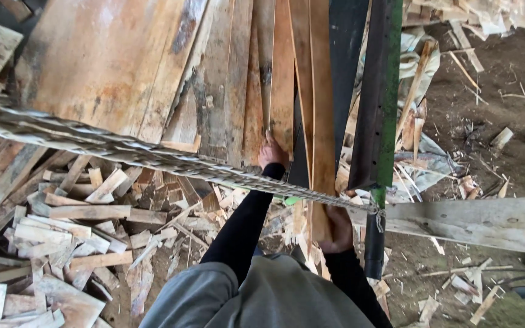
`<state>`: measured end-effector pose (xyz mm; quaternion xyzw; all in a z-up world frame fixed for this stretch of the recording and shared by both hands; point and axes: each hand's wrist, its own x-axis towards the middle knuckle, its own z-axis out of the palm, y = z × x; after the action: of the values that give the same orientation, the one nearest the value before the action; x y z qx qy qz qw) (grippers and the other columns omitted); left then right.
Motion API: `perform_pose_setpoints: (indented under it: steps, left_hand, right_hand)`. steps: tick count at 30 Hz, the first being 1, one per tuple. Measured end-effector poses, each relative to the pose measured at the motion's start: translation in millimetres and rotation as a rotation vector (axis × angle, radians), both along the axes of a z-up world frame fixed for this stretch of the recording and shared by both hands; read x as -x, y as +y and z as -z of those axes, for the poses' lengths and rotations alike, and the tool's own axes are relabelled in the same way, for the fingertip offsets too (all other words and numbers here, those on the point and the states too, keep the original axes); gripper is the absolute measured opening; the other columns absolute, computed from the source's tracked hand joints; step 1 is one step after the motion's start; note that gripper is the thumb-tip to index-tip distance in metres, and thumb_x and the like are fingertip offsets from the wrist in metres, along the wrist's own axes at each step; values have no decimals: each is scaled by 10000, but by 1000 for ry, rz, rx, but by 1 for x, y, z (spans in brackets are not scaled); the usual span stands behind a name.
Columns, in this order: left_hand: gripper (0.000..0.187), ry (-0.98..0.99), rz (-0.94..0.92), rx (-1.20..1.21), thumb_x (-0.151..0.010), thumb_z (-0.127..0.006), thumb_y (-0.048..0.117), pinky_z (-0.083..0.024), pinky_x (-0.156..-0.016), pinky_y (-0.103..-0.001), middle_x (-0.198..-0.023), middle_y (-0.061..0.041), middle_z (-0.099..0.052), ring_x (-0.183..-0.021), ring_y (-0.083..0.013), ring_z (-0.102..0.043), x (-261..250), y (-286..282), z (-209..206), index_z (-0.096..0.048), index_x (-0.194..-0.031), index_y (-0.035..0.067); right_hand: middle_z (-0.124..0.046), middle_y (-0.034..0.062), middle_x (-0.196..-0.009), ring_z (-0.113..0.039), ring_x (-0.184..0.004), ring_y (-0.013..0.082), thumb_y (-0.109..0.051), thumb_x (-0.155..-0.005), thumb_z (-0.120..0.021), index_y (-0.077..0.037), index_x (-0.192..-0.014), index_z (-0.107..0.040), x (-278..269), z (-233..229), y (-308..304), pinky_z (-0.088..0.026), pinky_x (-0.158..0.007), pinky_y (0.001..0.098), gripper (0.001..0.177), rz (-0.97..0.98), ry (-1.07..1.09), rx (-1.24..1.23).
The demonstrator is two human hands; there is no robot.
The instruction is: Feeding thin strips of wood into a manual trimming machine and collecting the processed pieces.
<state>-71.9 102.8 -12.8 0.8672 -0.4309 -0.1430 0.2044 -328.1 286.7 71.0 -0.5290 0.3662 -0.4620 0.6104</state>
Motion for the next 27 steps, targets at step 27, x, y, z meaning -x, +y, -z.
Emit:
perform_pose_setpoints:
  steps: [27]
  left_hand:
    - [634, 2132, -53, 278, -937, -593, 509, -575, -983, -580, -1282, -166, -677, -1153, -344, -684, -93, 198, -86, -540, -1377, 55]
  right_hand:
    - [-709, 106, -1135, -697, -1022, 206, -61, -967, -686, -17, -1188, -694, -20, -7, -22, -569, -816, 348, 226, 17, -1057, -845]
